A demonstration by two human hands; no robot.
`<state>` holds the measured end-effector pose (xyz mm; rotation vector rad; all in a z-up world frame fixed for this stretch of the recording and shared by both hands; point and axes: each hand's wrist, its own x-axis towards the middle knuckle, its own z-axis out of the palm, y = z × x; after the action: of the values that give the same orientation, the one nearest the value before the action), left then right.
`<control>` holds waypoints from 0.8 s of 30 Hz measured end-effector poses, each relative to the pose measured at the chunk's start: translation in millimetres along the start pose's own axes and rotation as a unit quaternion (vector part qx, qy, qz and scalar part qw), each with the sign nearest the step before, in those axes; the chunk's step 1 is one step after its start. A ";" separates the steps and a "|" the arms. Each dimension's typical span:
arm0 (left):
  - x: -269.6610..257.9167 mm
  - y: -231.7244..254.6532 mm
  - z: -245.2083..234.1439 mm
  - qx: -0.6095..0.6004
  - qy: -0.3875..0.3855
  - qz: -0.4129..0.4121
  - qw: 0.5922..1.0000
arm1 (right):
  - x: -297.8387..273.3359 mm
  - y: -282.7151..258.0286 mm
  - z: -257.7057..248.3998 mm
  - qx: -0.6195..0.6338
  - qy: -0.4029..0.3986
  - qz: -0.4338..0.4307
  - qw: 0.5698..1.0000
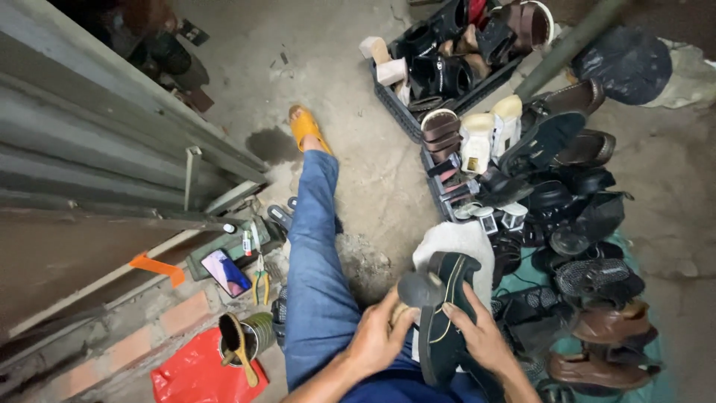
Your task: The person sits on the floor and cleans a single black shoe using a yellow brush and a small hammer. They alternate between brushing the shoe's surface and tapping it with the hammer, then return to brushing until the end of the clip.
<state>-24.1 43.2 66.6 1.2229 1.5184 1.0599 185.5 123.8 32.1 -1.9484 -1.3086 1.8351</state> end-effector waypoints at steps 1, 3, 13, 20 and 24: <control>1.0 1.1 -0.6 -0.013 -0.013 -0.006 1.000 | -0.7 -0.6 -0.4 -0.020 -0.009 -0.001 1.000; 12.2 0.6 -2.1 -0.026 -0.021 -0.016 0.999 | -3.9 -1.9 0.8 -0.043 -0.022 0.000 0.999; 5.3 2.3 3.0 0.003 0.001 0.009 1.000 | -5.5 -3.1 -1.6 -0.070 -0.022 0.000 0.997; 12.1 2.9 4.8 -0.051 0.001 0.017 0.999 | 5.0 13.0 -4.6 -0.089 0.008 -0.045 0.995; 2.9 -0.1 6.8 -0.017 0.005 -0.041 0.999 | -13.7 -11.0 1.8 -0.095 0.009 0.011 0.995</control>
<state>-17.9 46.6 64.5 1.1249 1.5394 1.0351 180.7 120.5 48.7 -2.0749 -1.5126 1.7566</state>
